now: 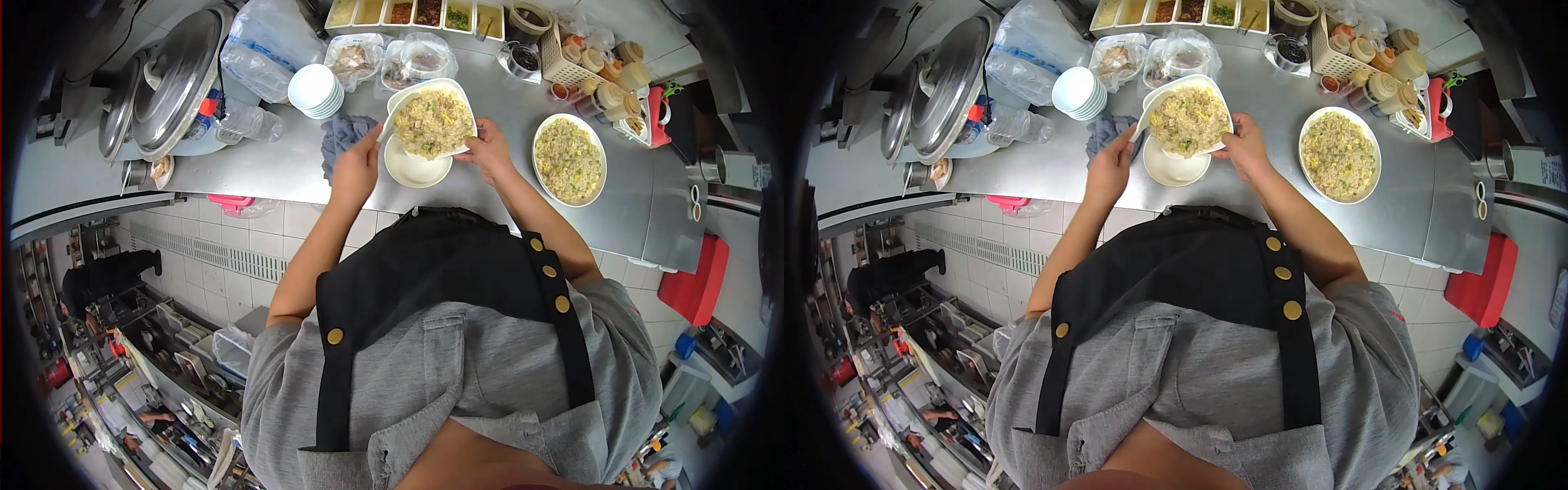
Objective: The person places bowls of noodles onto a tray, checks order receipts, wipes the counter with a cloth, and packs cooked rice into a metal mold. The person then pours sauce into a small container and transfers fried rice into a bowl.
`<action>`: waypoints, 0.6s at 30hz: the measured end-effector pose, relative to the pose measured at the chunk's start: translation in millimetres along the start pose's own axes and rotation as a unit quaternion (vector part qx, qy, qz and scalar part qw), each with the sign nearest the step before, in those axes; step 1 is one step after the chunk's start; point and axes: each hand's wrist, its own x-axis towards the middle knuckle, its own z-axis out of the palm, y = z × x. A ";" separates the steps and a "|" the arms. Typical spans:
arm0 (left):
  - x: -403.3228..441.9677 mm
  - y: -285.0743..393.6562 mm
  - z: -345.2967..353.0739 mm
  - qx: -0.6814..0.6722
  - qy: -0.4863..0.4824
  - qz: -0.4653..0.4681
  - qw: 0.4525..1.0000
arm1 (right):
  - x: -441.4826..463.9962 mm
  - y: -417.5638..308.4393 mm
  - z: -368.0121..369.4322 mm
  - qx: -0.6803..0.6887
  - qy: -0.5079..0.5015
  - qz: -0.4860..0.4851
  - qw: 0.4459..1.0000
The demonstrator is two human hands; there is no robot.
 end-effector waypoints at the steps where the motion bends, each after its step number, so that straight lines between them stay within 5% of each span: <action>1: -4.9 -1.1 4.4 -0.026 -0.006 -0.009 1.000 | 0.8 4.1 1.8 -0.002 0.008 -0.015 1.000; 14: -22.1 24.4 11.8 -0.105 -0.056 -0.133 0.984 | 9.1 1.4 13.4 -0.004 0.053 -0.074 0.996; 18: -27.1 19.7 20.1 -0.095 -0.014 -0.082 0.992 | 13.3 -4.6 19.6 -0.025 0.087 -0.115 0.989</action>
